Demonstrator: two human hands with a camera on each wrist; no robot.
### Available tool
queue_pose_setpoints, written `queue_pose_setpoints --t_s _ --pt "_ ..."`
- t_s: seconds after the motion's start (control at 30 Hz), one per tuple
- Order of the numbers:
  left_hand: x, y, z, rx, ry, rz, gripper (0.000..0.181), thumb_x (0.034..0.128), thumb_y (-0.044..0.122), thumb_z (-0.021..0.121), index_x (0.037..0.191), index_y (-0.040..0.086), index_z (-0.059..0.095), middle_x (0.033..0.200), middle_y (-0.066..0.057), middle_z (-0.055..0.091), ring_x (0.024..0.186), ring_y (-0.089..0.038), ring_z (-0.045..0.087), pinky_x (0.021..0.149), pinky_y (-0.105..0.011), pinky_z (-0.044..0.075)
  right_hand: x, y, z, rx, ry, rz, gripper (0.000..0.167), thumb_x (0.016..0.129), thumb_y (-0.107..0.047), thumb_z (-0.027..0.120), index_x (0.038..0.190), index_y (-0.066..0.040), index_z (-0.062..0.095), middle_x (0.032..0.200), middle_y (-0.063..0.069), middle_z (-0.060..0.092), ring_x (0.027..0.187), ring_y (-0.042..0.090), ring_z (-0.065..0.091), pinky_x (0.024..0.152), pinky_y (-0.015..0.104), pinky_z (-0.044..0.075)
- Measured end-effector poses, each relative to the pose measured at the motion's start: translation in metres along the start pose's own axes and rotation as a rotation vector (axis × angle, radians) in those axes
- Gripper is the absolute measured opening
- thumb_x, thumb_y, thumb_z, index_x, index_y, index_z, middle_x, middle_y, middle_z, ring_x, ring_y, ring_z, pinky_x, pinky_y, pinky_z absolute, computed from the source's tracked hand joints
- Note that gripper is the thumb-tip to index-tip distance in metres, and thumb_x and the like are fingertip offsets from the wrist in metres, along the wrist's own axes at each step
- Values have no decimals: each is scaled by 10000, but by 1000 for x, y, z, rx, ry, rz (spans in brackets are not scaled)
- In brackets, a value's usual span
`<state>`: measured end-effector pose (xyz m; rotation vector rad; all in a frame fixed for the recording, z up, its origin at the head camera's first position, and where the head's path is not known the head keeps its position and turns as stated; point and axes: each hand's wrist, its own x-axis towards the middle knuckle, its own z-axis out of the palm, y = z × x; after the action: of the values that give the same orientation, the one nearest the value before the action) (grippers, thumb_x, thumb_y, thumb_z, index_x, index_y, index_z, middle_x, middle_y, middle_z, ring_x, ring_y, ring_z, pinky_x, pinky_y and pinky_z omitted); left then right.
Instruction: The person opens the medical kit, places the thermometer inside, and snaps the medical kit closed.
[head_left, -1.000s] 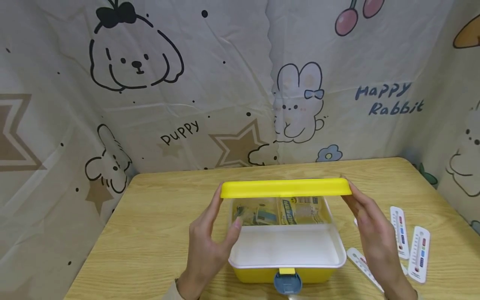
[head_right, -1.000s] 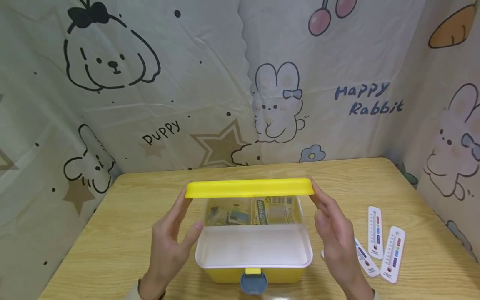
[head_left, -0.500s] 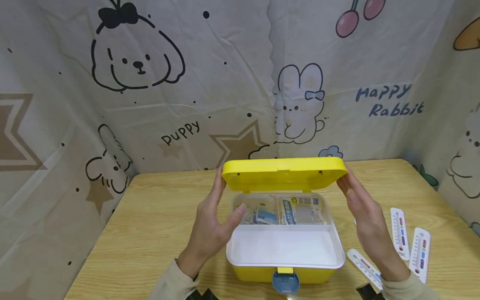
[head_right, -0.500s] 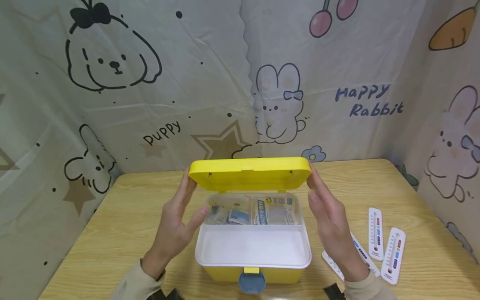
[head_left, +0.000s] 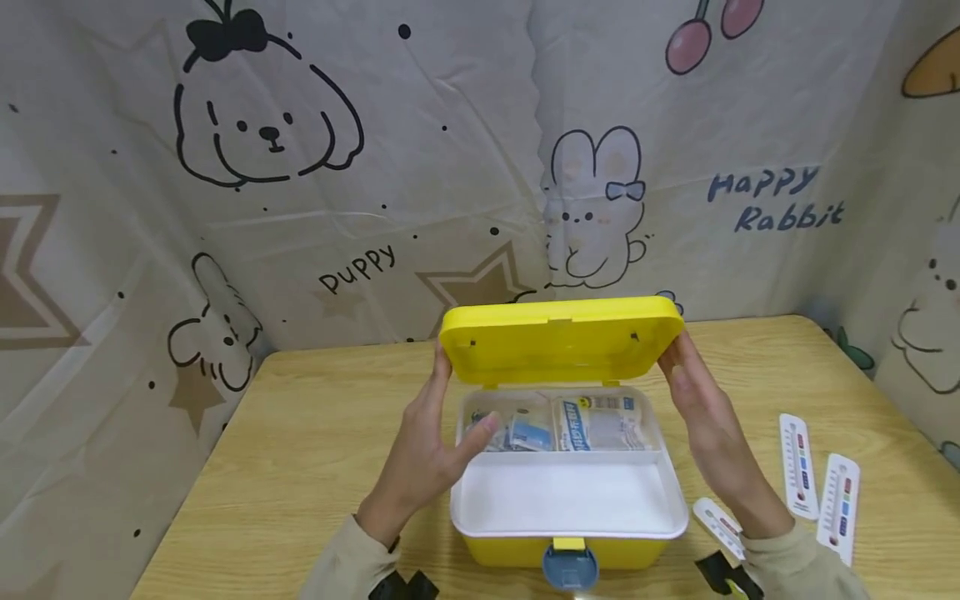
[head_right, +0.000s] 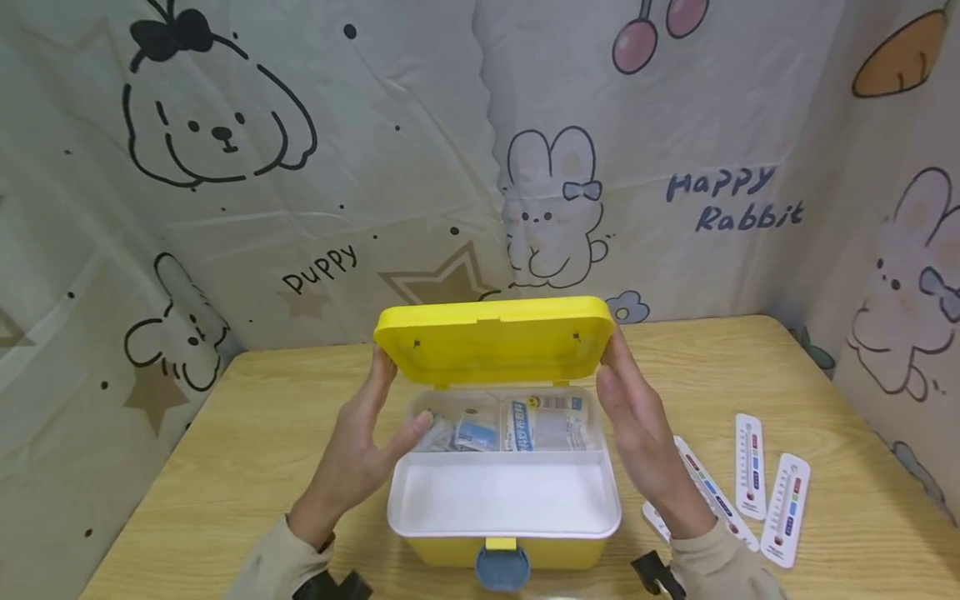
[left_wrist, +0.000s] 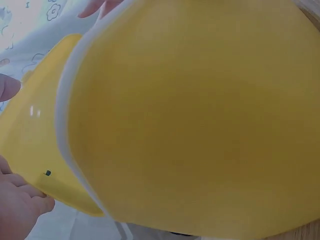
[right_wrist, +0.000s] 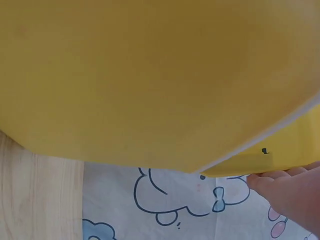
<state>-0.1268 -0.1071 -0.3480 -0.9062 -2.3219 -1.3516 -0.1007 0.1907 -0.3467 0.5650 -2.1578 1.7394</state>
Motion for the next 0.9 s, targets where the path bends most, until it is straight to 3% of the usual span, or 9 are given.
queue_pose_setpoints --t_s 0.27,0.4,0.57,0.77,0.8,0.9 --pt "1 -15 8 -38 -52 -100 942 922 336 626 1549 254 -72 1610 56 89 1466 -160 124 1150 -542 159 3 11 7 170 55 -68 570 1037 -161 369 1548 -136 118 1612 97 98 1470 265 132 1131 192 229" --pt "0 -21 11 -22 -52 -144 935 921 365 619 1551 236 -59 1605 37 113 1461 -172 149 1146 -538 168 3 18 6 170 43 -86 543 1038 -128 340 1542 -87 141 1605 125 122 1460 236 182 1134 200 231" --pt "0 -26 13 -14 -53 -192 902 923 391 609 1558 208 -5 1593 22 161 1451 -188 188 1146 -528 173 7 25 5 123 13 -54 557 1040 -135 308 1562 -167 114 1616 81 122 1466 216 166 1131 185 225" --pt "0 -32 16 -13 -46 -233 844 938 403 591 1560 203 57 1580 36 189 1441 -179 219 1153 -499 181 9 34 4 87 -7 39 553 1050 -191 290 1561 -263 93 1624 -1 88 1480 201 90 1189 458 74" --pt "0 -33 17 -17 -42 -229 836 941 396 589 1560 196 65 1580 36 192 1439 -175 222 1154 -491 184 9 36 4 83 -12 50 550 1052 -195 286 1561 -267 91 1624 -6 81 1481 200 81 1190 452 69" --pt "0 -36 18 -37 -28 -201 826 941 363 595 1559 169 84 1580 27 201 1437 -162 228 1157 -466 193 9 40 3 58 -15 62 539 1056 -198 273 1560 -259 93 1624 3 75 1481 211 87 1175 263 142"
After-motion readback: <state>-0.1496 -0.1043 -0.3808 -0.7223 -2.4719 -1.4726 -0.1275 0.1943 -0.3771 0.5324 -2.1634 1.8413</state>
